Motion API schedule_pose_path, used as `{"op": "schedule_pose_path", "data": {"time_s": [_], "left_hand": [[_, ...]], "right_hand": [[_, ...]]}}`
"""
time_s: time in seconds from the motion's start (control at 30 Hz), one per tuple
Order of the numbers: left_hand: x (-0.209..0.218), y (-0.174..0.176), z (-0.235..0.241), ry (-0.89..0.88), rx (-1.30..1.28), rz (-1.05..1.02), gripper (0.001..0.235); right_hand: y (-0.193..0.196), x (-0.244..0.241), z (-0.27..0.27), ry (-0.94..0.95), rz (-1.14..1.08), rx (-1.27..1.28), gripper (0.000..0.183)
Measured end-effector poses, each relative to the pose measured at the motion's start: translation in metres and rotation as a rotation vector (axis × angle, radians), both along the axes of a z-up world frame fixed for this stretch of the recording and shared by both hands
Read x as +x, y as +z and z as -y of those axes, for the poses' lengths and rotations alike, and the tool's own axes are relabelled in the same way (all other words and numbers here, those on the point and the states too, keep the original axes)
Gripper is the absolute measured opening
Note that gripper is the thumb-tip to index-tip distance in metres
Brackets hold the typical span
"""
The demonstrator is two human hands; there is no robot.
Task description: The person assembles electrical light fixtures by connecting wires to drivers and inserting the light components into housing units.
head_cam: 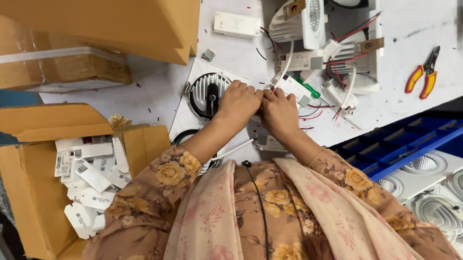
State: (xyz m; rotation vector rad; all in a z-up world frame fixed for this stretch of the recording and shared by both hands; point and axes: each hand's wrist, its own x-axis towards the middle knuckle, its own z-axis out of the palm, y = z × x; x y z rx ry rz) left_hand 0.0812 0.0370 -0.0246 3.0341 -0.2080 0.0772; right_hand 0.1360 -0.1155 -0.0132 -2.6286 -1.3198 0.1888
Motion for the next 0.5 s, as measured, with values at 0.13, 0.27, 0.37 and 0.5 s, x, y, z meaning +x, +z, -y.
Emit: {"op": "schedule_pose_path", "data": {"time_s": [0.13,0.27,0.37,0.5], "left_hand": [[-0.005,-0.019,-0.002,-0.021,0.011,0.039,0.011],[0.002,-0.01,0.006,-0.018,0.063,-0.027,0.009],[0.001,0.014,0.004,-0.041,-0.002,-0.137,0.04],[-0.004,0.053,-0.003,-0.068,-0.177,-0.027,0.058]], "right_hand": [[-0.008,0.006,0.001,-0.049,-0.135,-0.107,0.023],[-0.003,0.009,0.003,-0.068,-0.122,0.023,0.022],[0.005,0.004,0.015,-0.087,-0.141,0.225,0.028],[0.014,0.004,0.026,-0.159,-0.311,0.228,0.045]]}}
